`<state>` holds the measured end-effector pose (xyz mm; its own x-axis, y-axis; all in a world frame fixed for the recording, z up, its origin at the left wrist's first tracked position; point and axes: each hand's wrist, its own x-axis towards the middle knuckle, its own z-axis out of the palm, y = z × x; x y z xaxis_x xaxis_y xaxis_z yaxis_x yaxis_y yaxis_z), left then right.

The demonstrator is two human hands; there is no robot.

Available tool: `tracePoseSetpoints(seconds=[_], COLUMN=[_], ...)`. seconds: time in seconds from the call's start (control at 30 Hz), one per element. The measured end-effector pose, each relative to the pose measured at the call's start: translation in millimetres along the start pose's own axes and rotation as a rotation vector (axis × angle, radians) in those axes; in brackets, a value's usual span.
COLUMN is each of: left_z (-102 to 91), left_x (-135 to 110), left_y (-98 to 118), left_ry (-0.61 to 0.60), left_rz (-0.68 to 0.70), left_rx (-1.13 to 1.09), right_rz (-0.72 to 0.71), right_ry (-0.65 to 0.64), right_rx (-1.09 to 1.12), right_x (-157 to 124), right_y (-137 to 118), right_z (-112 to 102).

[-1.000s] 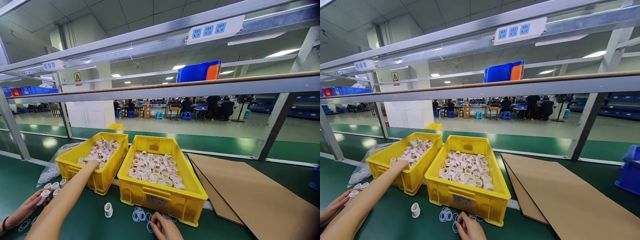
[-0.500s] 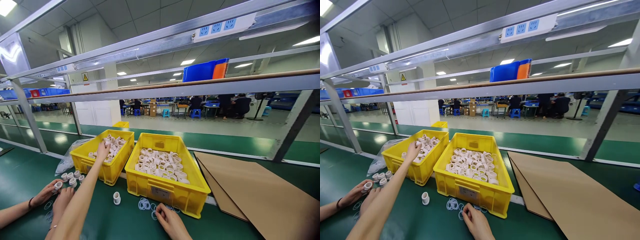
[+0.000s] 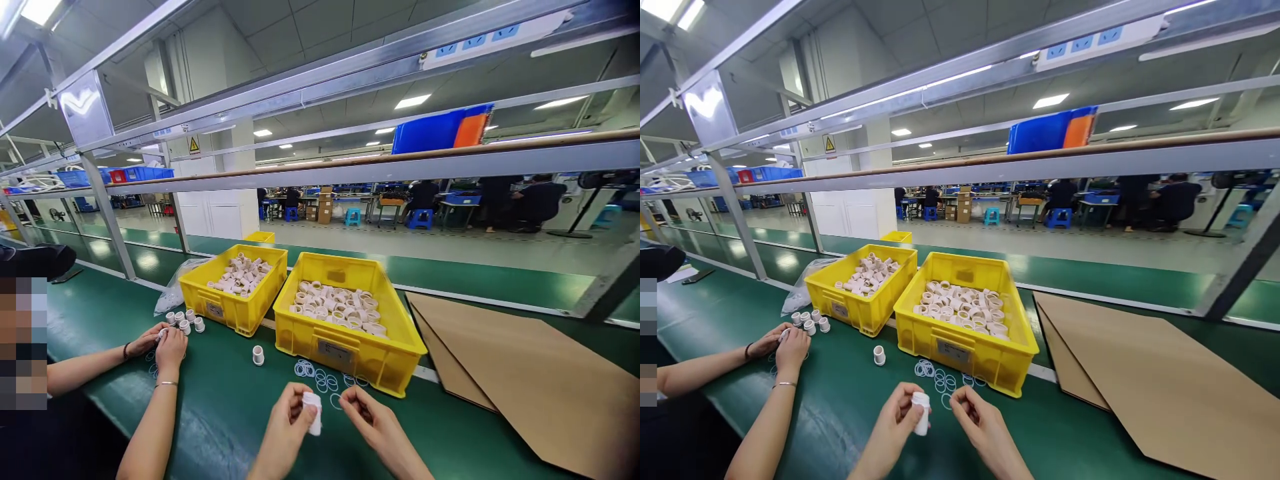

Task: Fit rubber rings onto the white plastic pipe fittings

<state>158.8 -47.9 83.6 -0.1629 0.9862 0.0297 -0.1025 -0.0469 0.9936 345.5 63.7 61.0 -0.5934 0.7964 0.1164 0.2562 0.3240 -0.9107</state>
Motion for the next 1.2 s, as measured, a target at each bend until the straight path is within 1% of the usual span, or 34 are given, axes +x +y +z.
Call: tracePoseSetpoints(seconds=[0.07,0.17,0.33,0.4,0.47,0.53,0.6,0.67,0.77,0.87,0.97,1.03,1.13,1.2], left_z=[6.1,10.4,11.0,10.8,10.9,11.4,11.9,12.5,14.3,16.6,17.5,17.0,15.5,14.6], left_x=[-8,-17,-28,-30,-32,-33,-34,-33,-32,-29,-28,-28,-31,-34], left_y=[-7,-7,12,21,27,29,26,19,9,0,-4,-3,3,8], left_ry=[-0.045,-0.081,-0.130,-0.121,-0.083,-0.037,0.007,0.015,-0.049,-0.111,-0.188,-0.240,-0.315,-0.313], left_rz=[-0.024,-0.048,-0.071,-0.053,-0.036,-0.030,-0.043,-0.073,-0.142,-0.169,-0.155,-0.141,-0.140,-0.133], left_rx=[-0.040,-0.011,0.215,0.344,0.449,0.465,0.360,0.158,-0.178,-0.366,-0.434,-0.443,-0.430,-0.332], right_rz=[-0.019,-0.032,-0.047,-0.071,-0.112,-0.152,-0.177,-0.184,-0.142,-0.067,-0.002,0.021,-0.021,-0.073], right_ry=[-0.010,-0.037,-0.125,-0.154,-0.169,-0.167,-0.160,-0.153,-0.130,-0.117,-0.151,-0.149,-0.172,-0.204], right_rx=[-0.037,-0.074,-0.101,-0.112,-0.147,-0.187,-0.215,-0.247,-0.301,-0.284,-0.161,-0.064,0.031,0.013], right_x=[-11,-24,-39,-44,-48,-50,-51,-51,-51,-49,-46,-46,-46,-46], right_y=[-10,-25,-47,-52,-55,-57,-59,-63,-66,-64,-59,-59,-64,-68], right_z=[0,2,6,8,9,10,8,5,-1,-5,-6,-7,-7,-7])
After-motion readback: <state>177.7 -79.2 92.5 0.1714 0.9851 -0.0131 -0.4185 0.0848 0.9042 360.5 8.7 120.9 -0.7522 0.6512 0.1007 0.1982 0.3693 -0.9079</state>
